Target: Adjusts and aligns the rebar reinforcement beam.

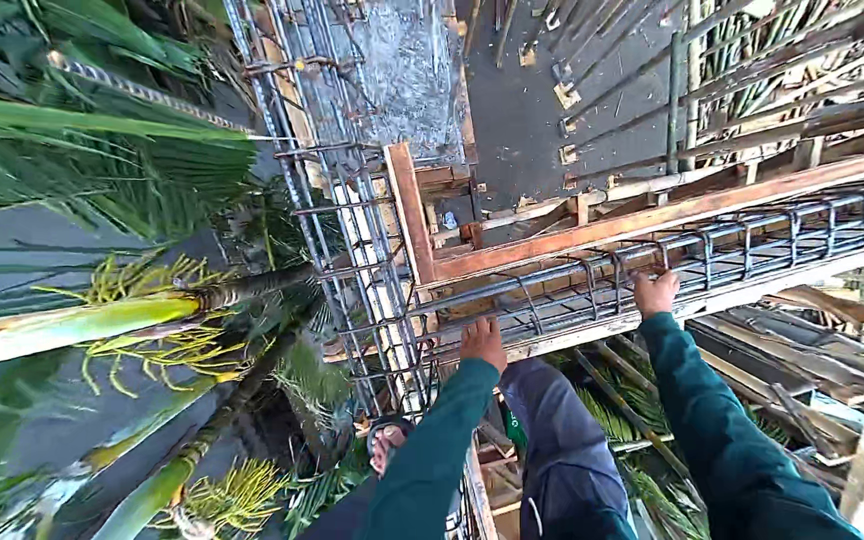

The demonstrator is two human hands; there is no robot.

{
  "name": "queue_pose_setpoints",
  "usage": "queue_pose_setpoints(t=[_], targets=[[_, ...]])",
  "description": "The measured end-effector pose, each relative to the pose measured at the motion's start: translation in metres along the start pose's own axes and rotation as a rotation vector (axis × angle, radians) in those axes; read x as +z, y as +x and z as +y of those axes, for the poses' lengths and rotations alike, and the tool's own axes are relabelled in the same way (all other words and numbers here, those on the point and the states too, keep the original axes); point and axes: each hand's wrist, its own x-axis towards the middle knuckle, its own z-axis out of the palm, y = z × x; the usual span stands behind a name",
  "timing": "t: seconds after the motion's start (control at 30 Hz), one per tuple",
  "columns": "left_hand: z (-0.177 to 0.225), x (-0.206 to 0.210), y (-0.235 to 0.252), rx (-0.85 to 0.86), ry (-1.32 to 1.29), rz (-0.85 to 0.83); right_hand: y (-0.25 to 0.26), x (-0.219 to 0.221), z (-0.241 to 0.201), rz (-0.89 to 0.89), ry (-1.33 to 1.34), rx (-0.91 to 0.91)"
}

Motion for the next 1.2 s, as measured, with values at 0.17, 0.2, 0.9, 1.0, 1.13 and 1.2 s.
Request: queue_pose_setpoints(t=[0.17,0.2,0.9,1.0,1.13,1.2], targets=[[0.018,0.014,0.045,-0.100,-0.008,0.067,0.038,0.004,0.025,-0.038,-0.290,0.017],[0.017,0.009,0.051,-0.109,-0.018,0.048,0.043,0.007,0.022,-0.011,-0.313,0.005],[0.027,-0.009,0.004,-0.073,0.021,-0.110,0.068,-0.054,0.017,-0.099,-0.389,-0.079],[0.025,-0.010,0.001,-0.041,0.032,-0.117,0.066,-0.052,0.019,-0.093,-0.312,-0.073],[0.026,-0.021,0.001,-0.046,0.033,-0.138,0.073,-0.048,0.021,-0.072,-0.300,-0.091],[0.026,-0.026,0.003,-0.053,0.019,-0.133,0.074,-0.048,0.017,-0.059,-0.279,-0.084]])
